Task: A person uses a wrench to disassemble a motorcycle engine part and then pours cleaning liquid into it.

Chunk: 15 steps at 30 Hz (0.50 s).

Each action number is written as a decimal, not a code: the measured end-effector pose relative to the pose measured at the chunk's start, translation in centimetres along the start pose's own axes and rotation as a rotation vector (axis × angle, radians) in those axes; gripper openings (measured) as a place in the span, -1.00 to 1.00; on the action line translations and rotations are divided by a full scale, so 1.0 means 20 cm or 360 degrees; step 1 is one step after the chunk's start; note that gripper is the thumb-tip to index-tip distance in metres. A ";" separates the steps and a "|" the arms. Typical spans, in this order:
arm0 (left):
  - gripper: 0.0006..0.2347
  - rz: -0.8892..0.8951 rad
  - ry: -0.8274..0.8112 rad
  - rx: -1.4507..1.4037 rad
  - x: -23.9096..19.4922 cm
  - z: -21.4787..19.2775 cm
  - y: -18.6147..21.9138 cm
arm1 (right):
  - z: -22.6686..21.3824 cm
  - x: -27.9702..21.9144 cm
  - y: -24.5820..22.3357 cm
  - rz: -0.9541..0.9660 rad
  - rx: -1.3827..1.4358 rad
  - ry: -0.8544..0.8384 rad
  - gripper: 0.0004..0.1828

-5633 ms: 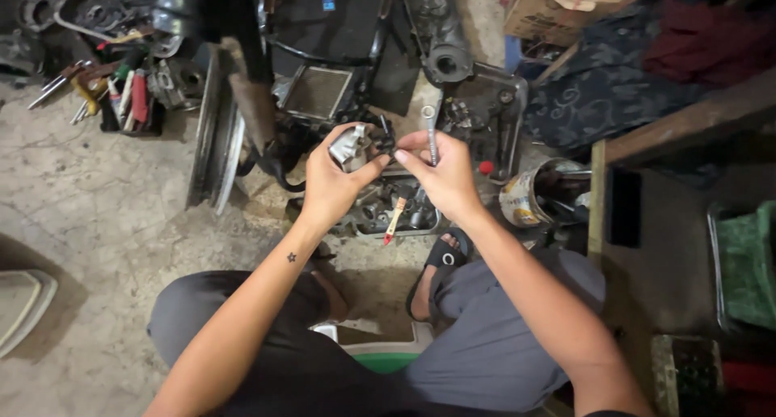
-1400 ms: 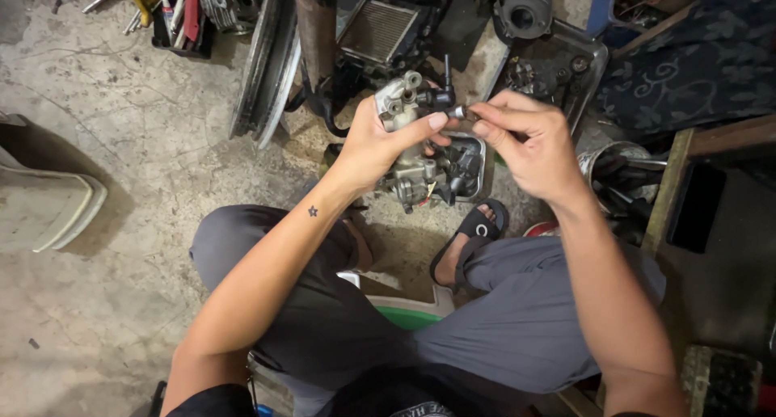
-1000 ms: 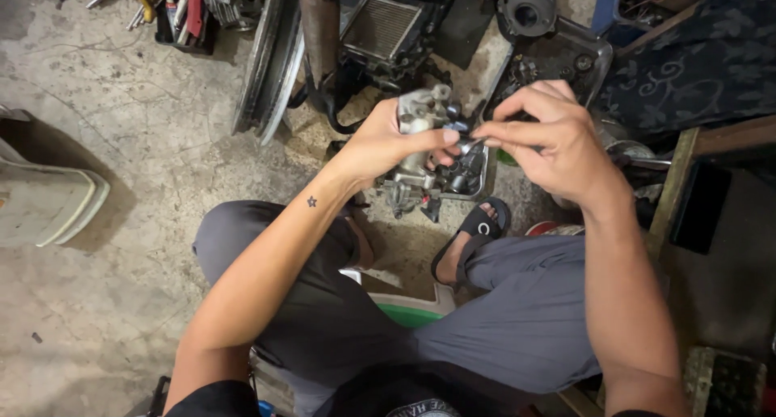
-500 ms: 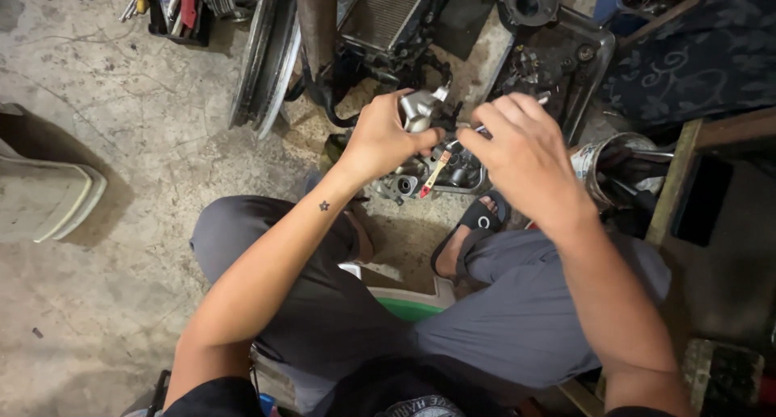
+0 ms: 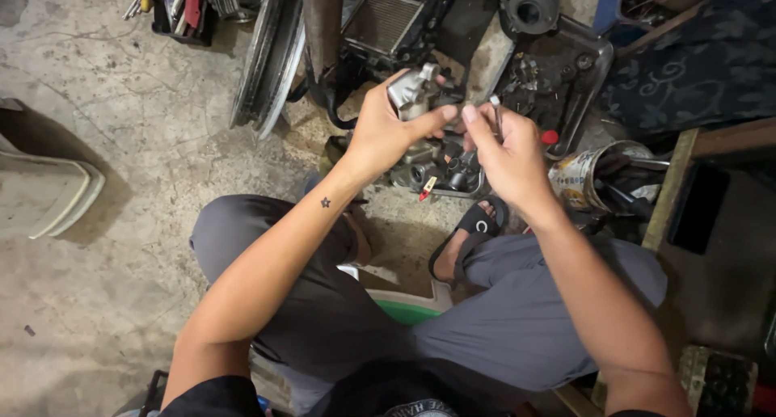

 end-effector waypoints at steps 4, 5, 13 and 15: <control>-0.69 0.0031 -0.0059 -0.0021 -0.01 0.01 -0.04 | -0.02 0.00 0.00 0.0034 0.0255 -0.0043 -0.77; -0.69 0.0033 -0.0056 -0.0022 0.00 0.00 -0.05 | -0.02 0.00 -0.02 0.0033 0.0255 -0.0046 -0.77; -0.77 -0.0035 -0.0048 -0.0069 -0.01 0.01 -0.03 | -0.05 0.00 -0.14 -0.0576 -0.0255 -0.0033 -0.91; -0.78 -0.0059 -0.0059 -0.0092 0.00 0.00 -0.09 | -0.03 0.00 -0.18 -0.0673 -0.0335 -0.0037 -0.90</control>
Point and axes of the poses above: each hand's wrist, its own x-axis towards the middle knuckle, its own z-axis out of the palm, y = z × x, the point moved 2 cm from there along x, towards the middle knuckle, and after that the axes turned 11 degrees about x, right-handed, at the moved point
